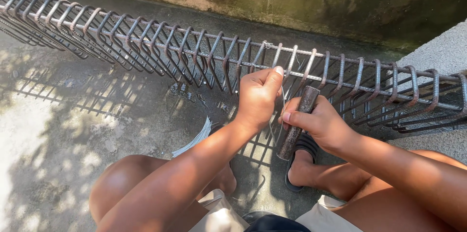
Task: Tying steel rebar intersections together using wire and a manual twisting tool
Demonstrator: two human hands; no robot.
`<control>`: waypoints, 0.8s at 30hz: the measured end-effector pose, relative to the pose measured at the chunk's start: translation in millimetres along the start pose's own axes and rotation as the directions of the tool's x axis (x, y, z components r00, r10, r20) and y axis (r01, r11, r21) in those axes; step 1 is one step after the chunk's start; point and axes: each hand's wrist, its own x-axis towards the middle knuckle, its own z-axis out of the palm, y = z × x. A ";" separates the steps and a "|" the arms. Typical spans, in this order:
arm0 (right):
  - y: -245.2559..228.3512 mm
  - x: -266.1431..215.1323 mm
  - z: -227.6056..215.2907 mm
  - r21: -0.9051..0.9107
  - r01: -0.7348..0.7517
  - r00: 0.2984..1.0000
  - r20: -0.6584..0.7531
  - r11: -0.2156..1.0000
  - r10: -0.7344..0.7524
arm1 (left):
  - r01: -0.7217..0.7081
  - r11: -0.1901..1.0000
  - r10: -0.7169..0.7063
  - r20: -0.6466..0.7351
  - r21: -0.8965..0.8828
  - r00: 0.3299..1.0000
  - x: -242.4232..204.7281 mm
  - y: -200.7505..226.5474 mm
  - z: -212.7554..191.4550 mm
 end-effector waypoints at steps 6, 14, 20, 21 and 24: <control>-5.1 4.0 4.6 0.006 0.044 0.999 0.005 0.999 -0.044 | -0.006 1.000 0.006 -0.020 0.006 1.000 -3.3 3.3 3.1; -9.0 4.5 7.7 0.002 0.074 0.997 0.004 0.997 -0.074 | -0.058 0.998 0.057 -0.033 -0.028 0.998 -2.8 5.2 1.3; -11.1 6.8 3.5 0.014 0.102 0.991 -0.087 0.995 -0.100 | -0.032 0.997 0.031 -0.005 -0.076 0.999 -7.5 -4.4 6.6; -10.7 6.6 2.3 0.015 0.112 0.985 -0.136 0.994 -0.109 | 0.008 1.000 -0.007 0.041 -0.025 0.999 -10.9 -11.1 7.8; -7.3 7.4 -3.9 -0.069 0.096 0.964 -0.241 0.993 -0.110 | 0.122 0.976 -0.157 0.195 0.181 0.968 -23.0 29.1 -2.8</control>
